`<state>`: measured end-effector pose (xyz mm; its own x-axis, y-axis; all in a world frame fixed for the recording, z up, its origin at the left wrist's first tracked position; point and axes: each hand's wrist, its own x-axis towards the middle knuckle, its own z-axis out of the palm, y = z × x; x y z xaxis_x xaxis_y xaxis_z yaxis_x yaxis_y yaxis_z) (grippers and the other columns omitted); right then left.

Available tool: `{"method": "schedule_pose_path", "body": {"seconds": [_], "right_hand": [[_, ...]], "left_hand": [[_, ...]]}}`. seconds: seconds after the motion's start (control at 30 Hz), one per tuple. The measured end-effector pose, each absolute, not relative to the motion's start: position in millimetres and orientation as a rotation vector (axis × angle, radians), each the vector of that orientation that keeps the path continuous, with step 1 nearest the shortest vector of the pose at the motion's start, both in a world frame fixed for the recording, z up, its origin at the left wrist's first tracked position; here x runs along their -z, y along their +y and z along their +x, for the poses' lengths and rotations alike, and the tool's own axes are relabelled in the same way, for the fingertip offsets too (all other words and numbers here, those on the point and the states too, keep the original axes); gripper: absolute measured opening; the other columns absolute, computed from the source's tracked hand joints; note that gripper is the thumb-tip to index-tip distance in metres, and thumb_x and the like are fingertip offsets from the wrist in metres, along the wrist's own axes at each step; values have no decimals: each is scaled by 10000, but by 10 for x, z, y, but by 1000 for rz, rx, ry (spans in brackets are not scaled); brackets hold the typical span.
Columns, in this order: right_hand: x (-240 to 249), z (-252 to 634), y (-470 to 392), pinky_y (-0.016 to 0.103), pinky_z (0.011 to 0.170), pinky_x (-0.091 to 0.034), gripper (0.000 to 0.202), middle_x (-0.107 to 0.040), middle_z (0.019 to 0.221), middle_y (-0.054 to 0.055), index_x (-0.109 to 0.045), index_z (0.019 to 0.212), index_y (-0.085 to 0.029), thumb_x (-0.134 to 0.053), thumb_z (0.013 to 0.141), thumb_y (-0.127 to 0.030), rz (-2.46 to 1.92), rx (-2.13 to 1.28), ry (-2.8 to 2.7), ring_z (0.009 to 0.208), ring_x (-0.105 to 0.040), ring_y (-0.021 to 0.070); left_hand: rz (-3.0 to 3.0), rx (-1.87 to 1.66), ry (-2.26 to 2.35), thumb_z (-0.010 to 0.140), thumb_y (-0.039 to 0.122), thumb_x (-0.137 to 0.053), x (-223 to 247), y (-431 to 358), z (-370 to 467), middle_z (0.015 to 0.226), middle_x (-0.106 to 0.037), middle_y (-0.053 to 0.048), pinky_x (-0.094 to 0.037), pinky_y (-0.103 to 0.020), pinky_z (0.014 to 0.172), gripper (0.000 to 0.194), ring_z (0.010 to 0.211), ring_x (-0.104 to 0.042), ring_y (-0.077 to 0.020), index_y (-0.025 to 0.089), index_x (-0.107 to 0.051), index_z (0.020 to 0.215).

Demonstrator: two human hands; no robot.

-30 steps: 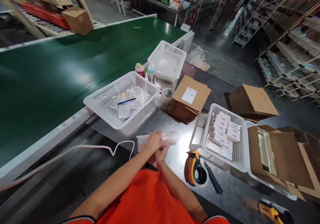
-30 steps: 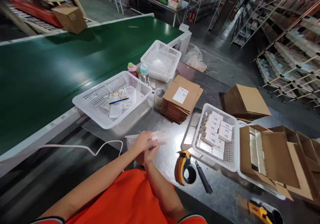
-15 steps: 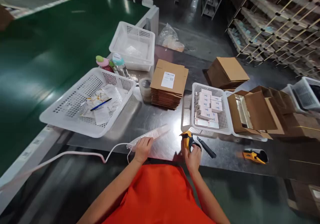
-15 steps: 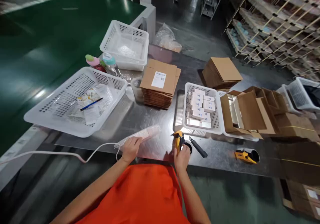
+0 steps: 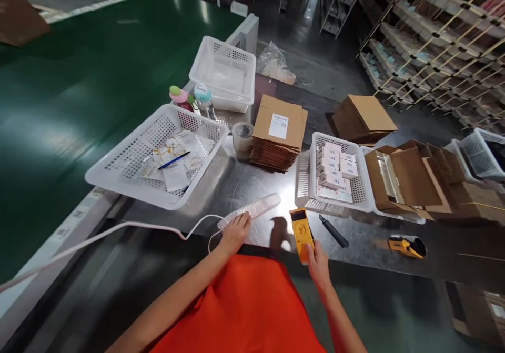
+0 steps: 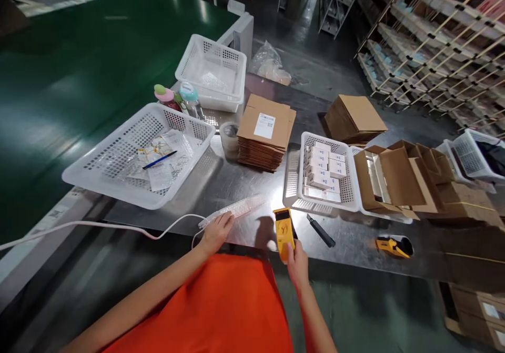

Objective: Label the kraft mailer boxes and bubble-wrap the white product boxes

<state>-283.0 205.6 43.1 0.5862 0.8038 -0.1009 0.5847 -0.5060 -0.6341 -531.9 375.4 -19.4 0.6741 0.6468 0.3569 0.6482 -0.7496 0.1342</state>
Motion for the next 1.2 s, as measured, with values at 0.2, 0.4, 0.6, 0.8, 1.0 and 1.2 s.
{"method": "schedule_pose_path", "body": {"seconds": [0.2, 0.4, 0.6, 0.8, 1.0, 1.2], "right_hand": [[-945, -3695, 2773, 258, 499, -384, 476, -485, 606, -20, -478, 683, -224, -422, 831, -673, -1891, -840, -839, 555, -470, 142], [-805, -3952, 3111, 253, 472, -285, 451, -413, 499, -41, -447, 570, -228, -468, 751, -640, -2058, -800, -906, 504, -398, 127], [-766, -3955, 3083, 251, 481, -293, 438, -446, 513, -37, -445, 586, -228, -442, 787, -617, -2075, -776, -950, 515, -429, 133], [-700, -3968, 3056, 247, 476, -285, 427, -464, 520, -36, -444, 598, -232, -441, 807, -605, -2059, -777, -955, 513, -425, 129], [-630, -3992, 3096, 237, 492, -281, 397, -458, 532, -44, -443, 618, -226, -441, 829, -563, -2055, -801, -936, 529, -422, 119], [-552, -3925, 2799, 232, 496, -273, 400, -449, 543, -51, -464, 640, -216, -460, 824, -571, -2013, -908, -896, 537, -409, 112]], "left_hand": [[-2851, 666, -1147, 931, 118, -442, 135, 3726, -5358, 985, -714, -110, -504, -396, 832, 286, 891, -635, -239, 170, -677, 1085], [-2841, 695, -1372, 934, 127, -406, 24, 3755, -5349, 938, -690, -134, -513, -388, 810, 246, 882, -645, -242, 150, -649, 898], [-2828, 603, -1772, 847, 115, -506, -204, 3871, -5247, 1189, -649, -210, -382, -520, 1075, 338, 1177, -584, -313, 97, -520, 1184], [-2938, 609, -1946, 843, 243, -589, -219, 3956, -5319, 1101, -699, -222, -416, -486, 1047, 396, 1087, -657, -313, 84, -499, 1194], [-2925, 138, -2048, 851, 219, -540, -330, 4067, -5264, 1006, -733, -210, -430, -470, 987, 344, 1026, -681, -321, 90, -566, 1169], [-2947, -211, -2102, 813, 491, -618, -406, 4297, -5313, 1048, -729, -171, -496, -380, 794, 497, 1004, -681, -353, 191, -598, 1208]]}}
